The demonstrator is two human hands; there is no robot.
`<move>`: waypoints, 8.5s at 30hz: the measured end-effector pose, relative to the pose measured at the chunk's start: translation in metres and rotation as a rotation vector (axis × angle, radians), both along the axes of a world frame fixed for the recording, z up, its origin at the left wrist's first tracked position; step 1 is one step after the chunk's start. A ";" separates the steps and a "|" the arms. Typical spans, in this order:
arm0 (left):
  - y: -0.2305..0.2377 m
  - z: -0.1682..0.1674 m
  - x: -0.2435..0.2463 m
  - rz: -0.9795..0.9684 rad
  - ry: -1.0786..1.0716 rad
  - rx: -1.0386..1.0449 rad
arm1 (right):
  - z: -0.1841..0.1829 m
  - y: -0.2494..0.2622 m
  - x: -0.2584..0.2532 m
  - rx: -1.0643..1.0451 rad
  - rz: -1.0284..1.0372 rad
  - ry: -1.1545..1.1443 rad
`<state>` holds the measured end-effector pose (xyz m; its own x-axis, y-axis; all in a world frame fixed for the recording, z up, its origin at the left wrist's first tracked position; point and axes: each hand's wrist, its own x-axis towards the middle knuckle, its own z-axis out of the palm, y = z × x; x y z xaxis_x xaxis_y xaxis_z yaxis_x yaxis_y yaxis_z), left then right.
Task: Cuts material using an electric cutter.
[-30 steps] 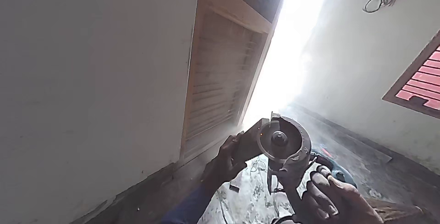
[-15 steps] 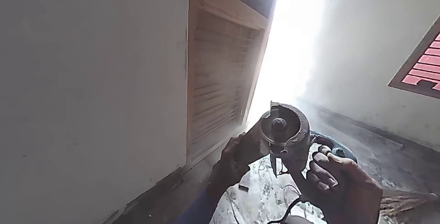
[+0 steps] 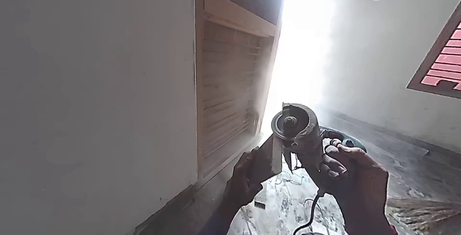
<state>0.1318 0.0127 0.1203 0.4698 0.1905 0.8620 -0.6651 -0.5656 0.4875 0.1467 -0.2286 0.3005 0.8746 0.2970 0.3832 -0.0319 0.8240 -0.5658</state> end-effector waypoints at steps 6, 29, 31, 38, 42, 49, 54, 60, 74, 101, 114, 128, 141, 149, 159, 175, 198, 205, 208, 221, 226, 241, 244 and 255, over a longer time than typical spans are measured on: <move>0.003 0.002 -0.001 -0.050 -0.016 0.015 | 0.005 0.005 0.023 0.121 0.081 -0.051; 0.009 0.002 0.002 -0.099 -0.055 0.017 | -0.029 -0.002 -0.002 0.155 0.208 -0.060; 0.008 0.001 0.002 -0.102 -0.059 0.012 | -0.031 -0.004 -0.007 0.148 0.206 -0.055; 0.006 0.002 0.003 -0.087 -0.050 0.008 | -0.036 -0.010 -0.022 0.090 0.187 -0.021; 0.005 0.002 0.003 -0.104 -0.051 -0.013 | -0.037 -0.011 -0.028 0.079 0.161 -0.013; 0.003 0.003 0.003 -0.048 -0.045 0.003 | -0.042 -0.016 -0.033 0.119 0.224 -0.003; 0.002 0.006 0.003 -0.009 -0.052 -0.012 | -0.044 -0.017 -0.041 0.131 0.294 -0.013; 0.004 0.003 0.004 -0.059 -0.061 -0.067 | -0.047 -0.017 -0.048 0.085 0.258 -0.023; 0.005 0.005 0.002 -0.016 -0.036 -0.086 | -0.046 -0.018 -0.058 0.053 0.214 -0.030; 0.002 0.000 -0.002 -0.040 -0.045 -0.059 | -0.035 -0.013 -0.024 0.060 0.224 -0.050; 0.004 -0.004 -0.003 -0.011 -0.020 0.000 | -0.027 0.000 -0.013 0.125 0.122 -0.021; 0.006 -0.002 -0.006 -0.045 -0.048 0.036 | -0.006 0.009 0.004 0.094 -0.012 -0.010; 0.002 -0.005 0.000 -0.127 -0.042 0.026 | -0.009 -0.010 -0.012 0.267 0.318 -0.124; 0.005 -0.003 -0.001 -0.104 -0.056 -0.005 | -0.016 -0.003 -0.013 0.192 0.272 -0.096; 0.007 -0.003 -0.002 -0.078 -0.051 -0.050 | -0.028 -0.010 -0.029 0.052 0.214 -0.065; 0.004 -0.001 -0.004 0.009 -0.004 -0.063 | -0.044 -0.025 -0.063 0.032 0.265 -0.013; 0.006 -0.001 -0.003 0.047 -0.012 -0.077 | -0.041 -0.017 -0.060 -0.016 0.178 -0.030; 0.006 0.002 -0.006 0.037 0.004 -0.116 | -0.040 -0.012 -0.046 0.017 0.222 -0.039; 0.008 0.002 -0.006 0.065 0.008 -0.085 | -0.039 -0.008 -0.042 0.045 0.225 -0.065; -0.002 0.018 -0.018 0.169 0.047 -0.095 | -0.029 0.007 -0.024 0.092 0.195 -0.003; -0.005 0.024 -0.024 0.165 0.078 -0.087 | -0.024 0.012 -0.019 0.074 0.144 -0.015; 0.009 0.006 -0.013 0.062 -0.009 -0.055 | -0.012 0.022 0.004 0.142 0.150 -0.015; 0.010 0.005 -0.019 0.027 -0.017 -0.097 | -0.004 0.032 0.010 0.140 0.111 -0.052; 0.035 0.016 -0.008 -0.084 -0.084 -0.053 | -0.019 0.032 0.025 0.128 0.001 0.078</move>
<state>0.1234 0.0477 0.1363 0.4126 0.1996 0.8888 -0.7489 -0.4812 0.4557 0.1714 -0.1970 0.2814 0.9032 0.2506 0.3486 -0.0724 0.8893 -0.4516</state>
